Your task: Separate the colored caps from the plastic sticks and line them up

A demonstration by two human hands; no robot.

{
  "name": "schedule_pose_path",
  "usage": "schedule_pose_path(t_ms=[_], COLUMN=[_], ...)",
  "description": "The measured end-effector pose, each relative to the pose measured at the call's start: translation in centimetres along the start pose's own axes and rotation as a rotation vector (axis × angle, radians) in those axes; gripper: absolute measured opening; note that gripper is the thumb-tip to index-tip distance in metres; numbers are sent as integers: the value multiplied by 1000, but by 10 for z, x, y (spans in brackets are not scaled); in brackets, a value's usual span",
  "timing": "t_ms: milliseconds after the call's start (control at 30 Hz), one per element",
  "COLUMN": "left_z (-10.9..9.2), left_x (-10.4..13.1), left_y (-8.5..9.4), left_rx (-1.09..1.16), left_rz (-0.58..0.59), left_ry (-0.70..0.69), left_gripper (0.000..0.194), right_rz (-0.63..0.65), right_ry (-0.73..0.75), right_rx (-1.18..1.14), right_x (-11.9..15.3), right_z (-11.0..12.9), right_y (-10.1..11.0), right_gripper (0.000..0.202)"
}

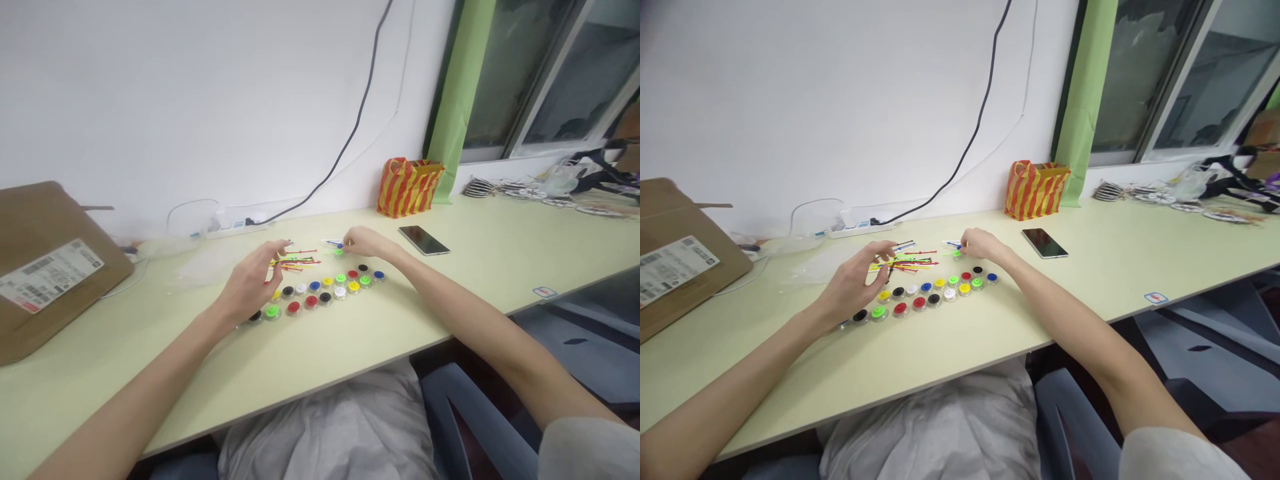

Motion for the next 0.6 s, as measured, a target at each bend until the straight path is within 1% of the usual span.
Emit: schedule_pose_path(t_ms=[100, 200, 300, 467, 533, 600], left_z=[0, 4, 10, 18, 17, 16], left_x=[0, 0, 1, 6, 7, 7], left_y=[0, -2, -7, -19, -21, -21], left_rx=[-10, -25, -62, -44, -24, -3], left_rz=[5, 29, 136, 390, 445, 459], left_ry=[-17, -20, 1, 45, 49, 46], left_gripper=[40, 32, 25, 30, 31, 31], right_rz=[-12, -17, -21, -70, -94, -106], right_ry=[4, 8, 9, 10, 21, 39], right_rx=[20, 35, 48, 49, 40, 30], right_x=[1, -1, -3, -5, -3, -1], right_z=[1, 0, -2, 0, 4, 8], right_y=[0, -2, -4, -1, 1, 2], right_gripper=[17, 16, 15, 15, 15, 15])
Point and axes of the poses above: each hand's wrist, its own x-axis away from the middle knuckle, its own y-axis out of the back of the hand, z = x × y, the point moved 6 cm from there along -x, towards the middle knuckle, and after that the axes turned 2 degrees about x, right-handed, at the moved point
